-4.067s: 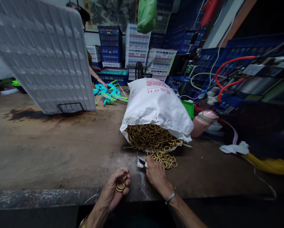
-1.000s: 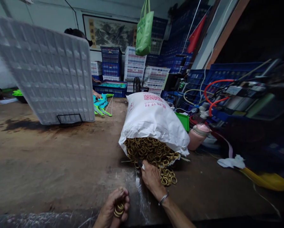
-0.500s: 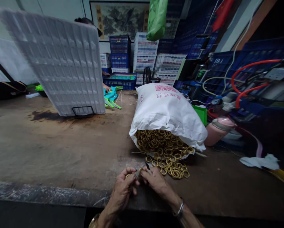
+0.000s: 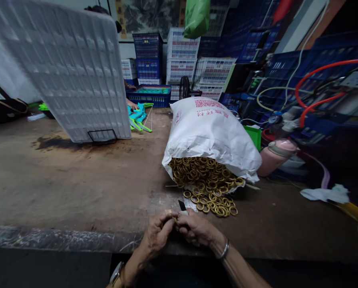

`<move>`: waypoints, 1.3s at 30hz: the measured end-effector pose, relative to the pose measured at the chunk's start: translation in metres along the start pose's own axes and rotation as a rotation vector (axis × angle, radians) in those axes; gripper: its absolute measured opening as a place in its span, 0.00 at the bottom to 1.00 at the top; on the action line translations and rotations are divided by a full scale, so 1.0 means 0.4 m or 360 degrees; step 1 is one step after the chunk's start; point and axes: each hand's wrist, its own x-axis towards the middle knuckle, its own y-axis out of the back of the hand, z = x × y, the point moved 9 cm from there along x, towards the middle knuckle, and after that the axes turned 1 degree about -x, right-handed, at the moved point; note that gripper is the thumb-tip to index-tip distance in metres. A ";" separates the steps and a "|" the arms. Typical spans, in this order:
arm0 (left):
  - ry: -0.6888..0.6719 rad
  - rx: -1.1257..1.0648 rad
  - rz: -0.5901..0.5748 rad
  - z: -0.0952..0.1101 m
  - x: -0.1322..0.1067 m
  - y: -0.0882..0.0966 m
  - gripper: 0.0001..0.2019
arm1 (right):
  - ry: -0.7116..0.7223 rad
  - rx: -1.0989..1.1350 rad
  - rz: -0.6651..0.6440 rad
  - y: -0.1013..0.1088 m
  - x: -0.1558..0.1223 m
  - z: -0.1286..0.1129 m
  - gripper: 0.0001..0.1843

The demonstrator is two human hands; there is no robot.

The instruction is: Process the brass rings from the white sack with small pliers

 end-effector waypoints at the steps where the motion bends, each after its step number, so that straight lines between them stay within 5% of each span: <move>1: -0.0030 0.0057 -0.0018 0.007 -0.001 0.002 0.09 | -0.0011 0.0030 -0.0027 -0.004 0.000 0.002 0.08; 5: -0.0044 0.0137 0.0035 0.012 -0.002 0.018 0.07 | 0.0042 0.0041 -0.0075 -0.014 0.001 -0.006 0.09; 17: 0.0099 0.0038 0.0113 -0.030 0.002 0.012 0.09 | 0.0648 -0.0826 0.0588 0.039 -0.003 -0.076 0.15; 26: 0.0602 -0.0264 -0.0145 -0.075 -0.019 -0.022 0.18 | 0.0599 -0.0773 0.0548 0.032 0.005 -0.072 0.13; 31: 0.0652 -0.0451 -0.0057 -0.094 -0.026 -0.022 0.16 | 0.0635 -0.0675 0.0545 0.039 0.002 -0.078 0.15; 34: 0.0665 -0.0419 0.0005 -0.097 -0.026 -0.017 0.15 | 0.0720 -0.1023 0.0715 0.047 -0.018 -0.091 0.14; 39: 0.0598 -0.0354 0.0041 -0.075 -0.021 -0.012 0.15 | 0.0713 -0.1731 0.0674 0.004 -0.034 -0.080 0.10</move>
